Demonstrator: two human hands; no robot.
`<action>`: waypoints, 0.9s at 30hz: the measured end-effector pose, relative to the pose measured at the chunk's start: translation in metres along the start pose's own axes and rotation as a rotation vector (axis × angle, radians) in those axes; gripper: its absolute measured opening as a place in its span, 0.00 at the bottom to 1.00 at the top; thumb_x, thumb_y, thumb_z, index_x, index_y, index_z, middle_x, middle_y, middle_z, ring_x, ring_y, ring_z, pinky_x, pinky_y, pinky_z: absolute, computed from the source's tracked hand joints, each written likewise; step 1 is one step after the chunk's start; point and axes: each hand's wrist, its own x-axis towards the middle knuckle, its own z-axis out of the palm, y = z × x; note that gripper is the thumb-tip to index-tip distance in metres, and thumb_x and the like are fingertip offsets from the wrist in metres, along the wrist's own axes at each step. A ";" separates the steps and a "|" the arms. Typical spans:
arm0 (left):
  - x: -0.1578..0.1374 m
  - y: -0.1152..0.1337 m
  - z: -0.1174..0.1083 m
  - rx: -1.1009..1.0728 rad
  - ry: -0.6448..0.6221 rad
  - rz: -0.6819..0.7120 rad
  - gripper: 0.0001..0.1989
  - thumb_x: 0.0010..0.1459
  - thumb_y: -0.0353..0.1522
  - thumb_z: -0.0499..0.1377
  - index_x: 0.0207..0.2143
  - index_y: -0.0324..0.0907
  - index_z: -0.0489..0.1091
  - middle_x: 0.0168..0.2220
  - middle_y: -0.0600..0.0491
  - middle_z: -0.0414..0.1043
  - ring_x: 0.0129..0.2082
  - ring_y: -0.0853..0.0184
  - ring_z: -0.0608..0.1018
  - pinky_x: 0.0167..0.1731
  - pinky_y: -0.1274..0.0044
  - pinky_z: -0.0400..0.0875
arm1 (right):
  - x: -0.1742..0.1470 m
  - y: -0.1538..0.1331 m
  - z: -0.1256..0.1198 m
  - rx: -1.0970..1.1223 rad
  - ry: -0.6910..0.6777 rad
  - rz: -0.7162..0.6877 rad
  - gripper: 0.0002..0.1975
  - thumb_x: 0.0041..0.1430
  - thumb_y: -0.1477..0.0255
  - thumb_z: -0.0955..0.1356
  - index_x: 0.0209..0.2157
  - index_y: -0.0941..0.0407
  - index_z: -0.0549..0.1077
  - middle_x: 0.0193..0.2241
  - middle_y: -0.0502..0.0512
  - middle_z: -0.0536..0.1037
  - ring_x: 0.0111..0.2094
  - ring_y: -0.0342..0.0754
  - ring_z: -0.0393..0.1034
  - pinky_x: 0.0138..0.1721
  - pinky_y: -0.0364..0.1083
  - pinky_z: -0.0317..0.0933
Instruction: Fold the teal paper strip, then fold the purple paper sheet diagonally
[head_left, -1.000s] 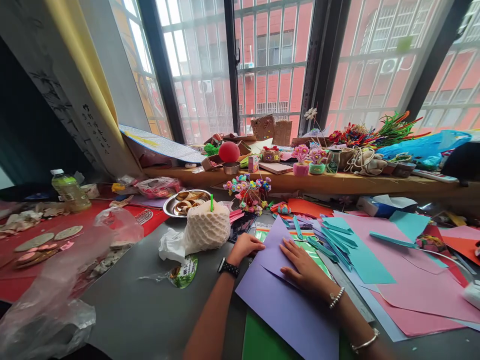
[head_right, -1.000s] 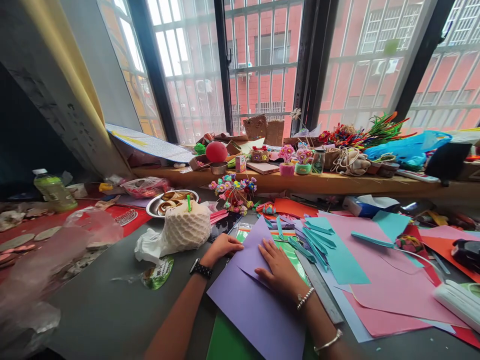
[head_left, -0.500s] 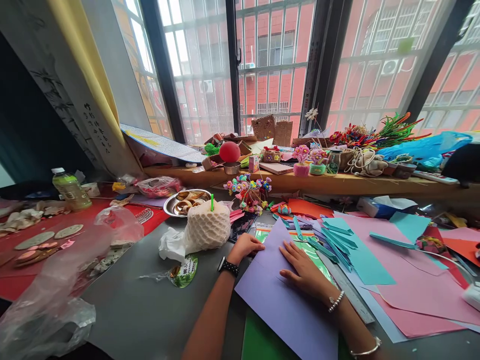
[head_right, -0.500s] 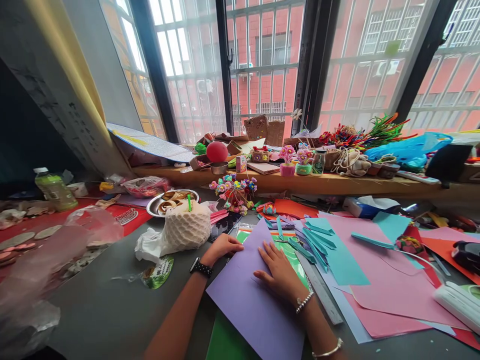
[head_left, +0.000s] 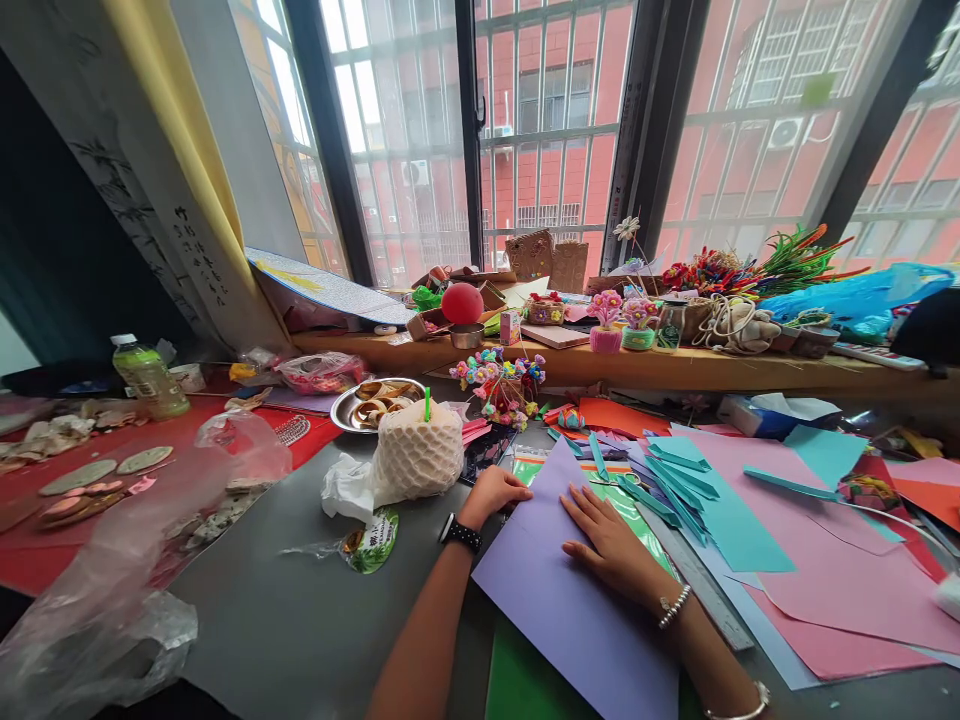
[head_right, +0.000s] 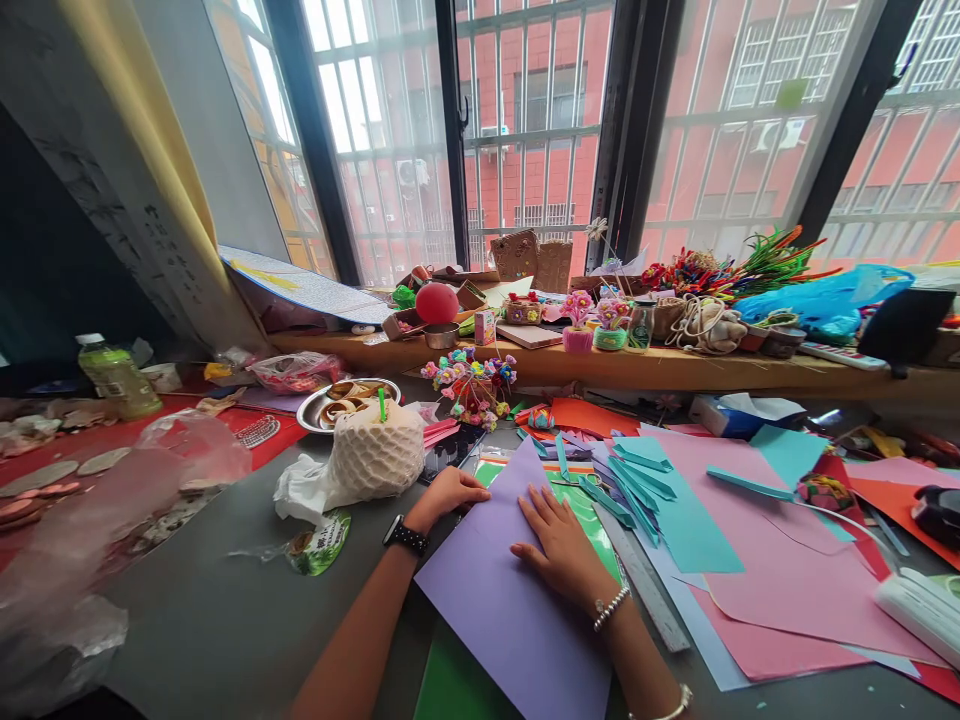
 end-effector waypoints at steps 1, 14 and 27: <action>0.000 0.000 0.000 0.001 0.001 -0.002 0.10 0.37 0.32 0.61 0.23 0.32 0.74 0.13 0.58 0.62 0.16 0.76 0.63 0.19 0.82 0.58 | 0.000 0.000 0.001 -0.004 -0.001 -0.002 0.33 0.55 0.51 0.50 0.58 0.54 0.46 0.59 0.53 0.42 0.59 0.52 0.33 0.57 0.56 0.35; -0.001 0.001 0.000 -0.009 0.003 0.020 0.08 0.36 0.31 0.61 0.20 0.33 0.73 0.12 0.60 0.59 0.15 0.77 0.62 0.18 0.83 0.57 | 0.001 0.004 0.009 -0.056 0.005 -0.019 0.31 0.56 0.53 0.49 0.58 0.53 0.44 0.59 0.52 0.40 0.59 0.52 0.33 0.57 0.56 0.34; -0.003 0.012 -0.001 0.134 0.038 -0.035 0.12 0.37 0.26 0.61 0.29 0.34 0.68 0.13 0.60 0.62 0.16 0.72 0.69 0.18 0.81 0.63 | -0.001 0.000 0.008 -0.051 0.007 -0.014 0.31 0.56 0.53 0.49 0.58 0.53 0.42 0.59 0.52 0.40 0.59 0.51 0.31 0.57 0.56 0.32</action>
